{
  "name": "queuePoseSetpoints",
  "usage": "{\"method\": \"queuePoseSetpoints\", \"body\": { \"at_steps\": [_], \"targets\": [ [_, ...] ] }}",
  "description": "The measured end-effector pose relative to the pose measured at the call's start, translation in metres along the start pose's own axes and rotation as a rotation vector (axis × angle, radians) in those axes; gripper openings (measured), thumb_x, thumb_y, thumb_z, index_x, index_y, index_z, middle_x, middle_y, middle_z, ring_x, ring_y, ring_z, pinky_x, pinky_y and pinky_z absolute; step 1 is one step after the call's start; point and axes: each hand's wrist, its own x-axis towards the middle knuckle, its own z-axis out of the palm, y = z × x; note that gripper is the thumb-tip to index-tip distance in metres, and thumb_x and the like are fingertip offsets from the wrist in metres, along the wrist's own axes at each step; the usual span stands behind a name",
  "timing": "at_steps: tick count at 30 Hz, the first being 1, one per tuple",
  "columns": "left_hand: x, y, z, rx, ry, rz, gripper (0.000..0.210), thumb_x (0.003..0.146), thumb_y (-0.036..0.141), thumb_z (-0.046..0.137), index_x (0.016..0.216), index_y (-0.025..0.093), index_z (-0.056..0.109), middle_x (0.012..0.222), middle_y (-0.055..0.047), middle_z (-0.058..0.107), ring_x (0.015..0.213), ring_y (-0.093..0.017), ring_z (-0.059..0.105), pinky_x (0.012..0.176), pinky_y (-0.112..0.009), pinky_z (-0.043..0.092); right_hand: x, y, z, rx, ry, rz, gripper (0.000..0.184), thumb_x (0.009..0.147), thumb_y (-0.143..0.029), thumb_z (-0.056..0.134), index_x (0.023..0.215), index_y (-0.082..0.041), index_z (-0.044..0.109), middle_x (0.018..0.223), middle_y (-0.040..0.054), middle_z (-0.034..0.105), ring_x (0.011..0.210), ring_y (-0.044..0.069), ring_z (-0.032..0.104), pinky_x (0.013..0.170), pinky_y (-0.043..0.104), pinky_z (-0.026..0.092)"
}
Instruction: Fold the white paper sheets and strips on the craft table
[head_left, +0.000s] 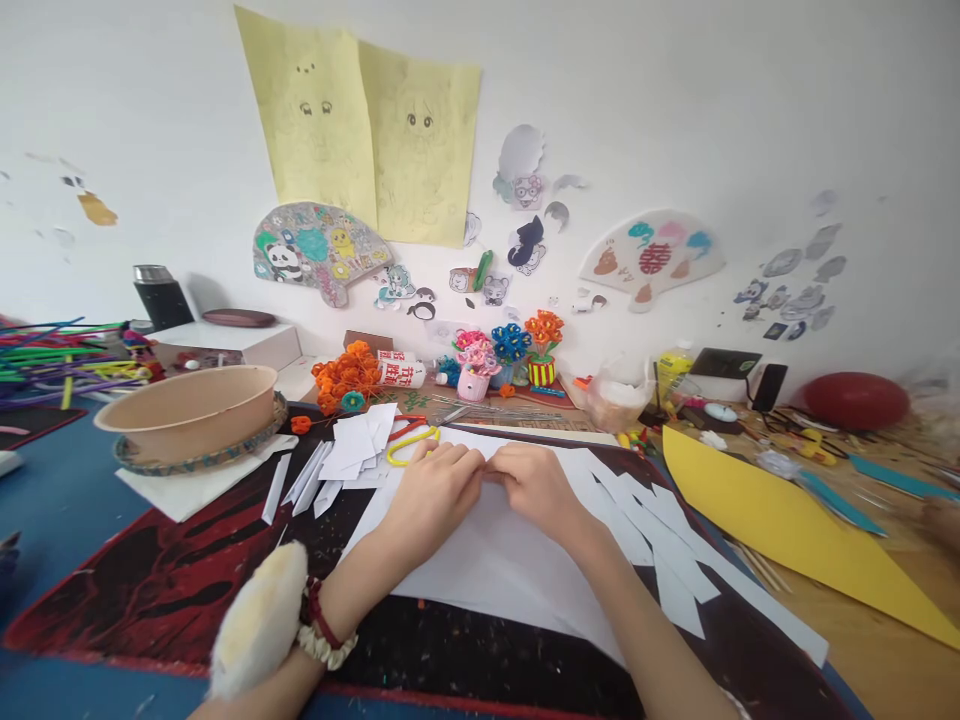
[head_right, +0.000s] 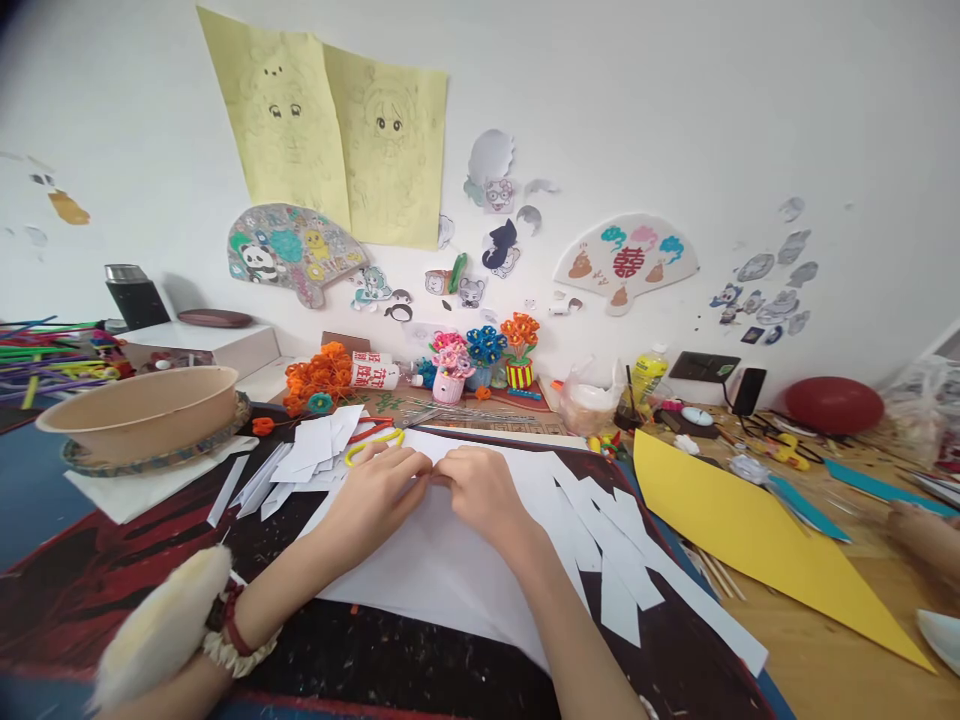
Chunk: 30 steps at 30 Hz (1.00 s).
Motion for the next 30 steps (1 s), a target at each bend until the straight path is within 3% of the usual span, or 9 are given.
{"method": "queuePoseSetpoints", "body": {
  "at_steps": [14, 23, 30],
  "targets": [
    [-0.0025, 0.0010, 0.0006, 0.060, -0.010, 0.048, 0.021, 0.092, 0.017, 0.038, 0.079, 0.018, 0.054, 0.072, -0.002, 0.061, 0.067, -0.018, 0.054, 0.066, -0.031, 0.036, 0.0001, 0.0048, 0.0004, -0.075, 0.047, -0.111, 0.026, 0.073, 0.001, 0.044, 0.060, -0.018, 0.056, 0.059, 0.0020, 0.056, 0.061, 0.016, 0.044, 0.062, 0.029, 0.032],
    [-0.0028, 0.0033, -0.0002, -0.288, 0.027, -0.086, 0.014, 0.086, 0.013, 0.043, 0.076, 0.018, 0.053, 0.073, -0.001, 0.059, 0.069, -0.016, 0.054, 0.062, -0.026, 0.037, -0.0009, 0.0030, -0.0031, -0.021, 0.028, -0.132, 0.026, 0.074, 0.002, 0.044, 0.063, -0.017, 0.056, 0.063, 0.0022, 0.057, 0.066, 0.016, 0.045, 0.066, 0.029, 0.033],
    [-0.0017, 0.0035, 0.0033, -0.402, 0.048, -0.140, 0.015, 0.078, 0.010, 0.044, 0.066, 0.019, 0.046, 0.066, 0.001, 0.055, 0.063, -0.014, 0.048, 0.058, -0.025, 0.034, 0.0005, 0.0001, 0.0005, 0.042, 0.068, -0.103, 0.023, 0.079, -0.003, 0.051, 0.064, -0.017, 0.060, 0.062, 0.0014, 0.058, 0.064, 0.015, 0.048, 0.064, 0.029, 0.033]
  ]
}}
